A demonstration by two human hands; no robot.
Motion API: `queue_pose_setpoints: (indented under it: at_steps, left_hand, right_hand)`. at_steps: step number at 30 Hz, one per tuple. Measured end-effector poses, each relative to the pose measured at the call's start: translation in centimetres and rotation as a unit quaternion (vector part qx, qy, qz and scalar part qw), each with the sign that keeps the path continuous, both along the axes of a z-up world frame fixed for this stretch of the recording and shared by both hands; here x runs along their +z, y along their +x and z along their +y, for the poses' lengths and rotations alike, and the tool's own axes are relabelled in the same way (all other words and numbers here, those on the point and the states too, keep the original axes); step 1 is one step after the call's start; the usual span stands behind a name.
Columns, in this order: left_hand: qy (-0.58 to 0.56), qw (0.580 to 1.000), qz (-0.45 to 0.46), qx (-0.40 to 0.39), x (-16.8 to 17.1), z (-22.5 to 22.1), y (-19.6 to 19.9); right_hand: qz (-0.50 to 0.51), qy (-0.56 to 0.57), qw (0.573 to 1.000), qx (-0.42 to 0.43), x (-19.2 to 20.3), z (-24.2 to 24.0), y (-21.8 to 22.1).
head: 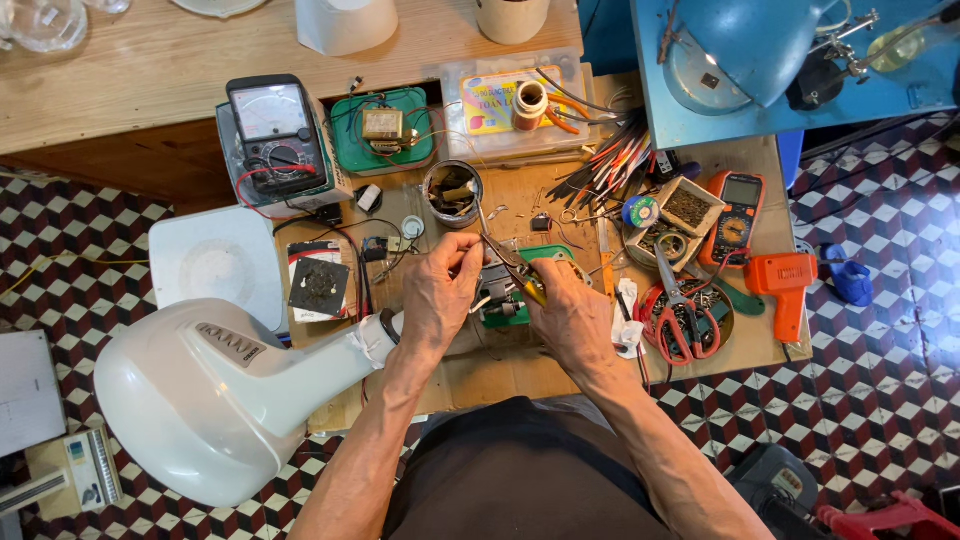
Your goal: The person works on a disassembled ceiling fan motor at a cluttered workbench. They use a heat gun to warm the motor housing, then strip and twist wires, and use pliers to adjust components. The task involves repeated handling of wires and motor parts without a visible final assembly.
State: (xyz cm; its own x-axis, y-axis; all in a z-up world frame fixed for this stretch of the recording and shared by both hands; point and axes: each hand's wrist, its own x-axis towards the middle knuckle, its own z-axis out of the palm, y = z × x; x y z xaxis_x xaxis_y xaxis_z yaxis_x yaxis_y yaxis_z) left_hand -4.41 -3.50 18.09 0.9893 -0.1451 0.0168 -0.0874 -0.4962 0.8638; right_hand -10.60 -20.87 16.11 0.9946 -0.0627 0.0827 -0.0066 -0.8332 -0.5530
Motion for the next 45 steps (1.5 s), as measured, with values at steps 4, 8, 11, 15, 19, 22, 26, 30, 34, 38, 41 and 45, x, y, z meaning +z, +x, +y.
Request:
queue_pose_setpoints:
  at_steps: [4, 8, 11, 15, 19, 22, 26, 30, 34, 38, 41, 45]
  left_hand:
    - [0.039, 0.998, -0.034, -0.024, -0.2, -0.3, -0.1]
    - [0.028, 0.997, 0.05, -0.052, -0.9, -0.9, 0.3]
    - [0.006, 0.998, 0.045, -0.053, -1.6, -1.7, 0.4]
    - [0.027, 0.998, 0.017, -0.049, -2.4, -1.6, -0.4]
    - [0.081, 0.978, 0.189, 0.023, -2.8, 1.9, -0.6]
    - [-0.195, 0.955, 0.213, 0.072, -3.7, 2.8, 0.6]
    - [-0.192, 0.958, 0.163, 0.14, -4.2, 2.6, 1.7]
    - [-0.065, 0.982, 0.08, 0.161, -2.8, 2.8, 1.0]
    - [-0.066, 0.974, 0.125, 0.176, -0.6, 2.9, 0.3]
    - [-0.099, 0.963, 0.151, 0.2, 0.9, 2.1, -0.3]
    - [-0.133, 0.949, 0.184, 0.22, 0.9, 1.7, -0.7]
    - [-0.19, 0.943, 0.176, 0.21, 0.0, 1.0, -1.1]
  right_hand:
    - [0.032, -0.003, 0.999, -0.011, -0.4, -0.6, -0.6]
    - [0.02, 0.042, 0.998, -0.041, -0.9, -0.7, -1.2]
    - [0.052, 0.144, 0.982, -0.111, -2.0, -0.4, -1.5]
    - [0.2, 0.268, 0.901, -0.278, -4.4, -3.5, -1.3]
    - [0.129, 0.2, 0.873, -0.427, -6.8, -16.0, -3.3]
    - [0.254, 0.103, 0.868, -0.413, -10.3, -20.8, -6.3]
    - [0.13, -0.156, 0.925, -0.322, -13.6, -19.9, -6.7]
    - [0.016, -0.046, 0.976, -0.211, -12.7, -16.2, -3.2]
    - [0.08, 0.013, 0.989, 0.127, -13.9, -12.5, 5.7]
    - [0.017, -0.066, 0.922, 0.38, -17.1, -11.5, 12.8]
    - [0.066, -0.154, 0.881, 0.442, -18.7, -11.8, 14.8]
    - [0.013, -0.043, 0.93, 0.365, -16.4, -13.4, 15.4]
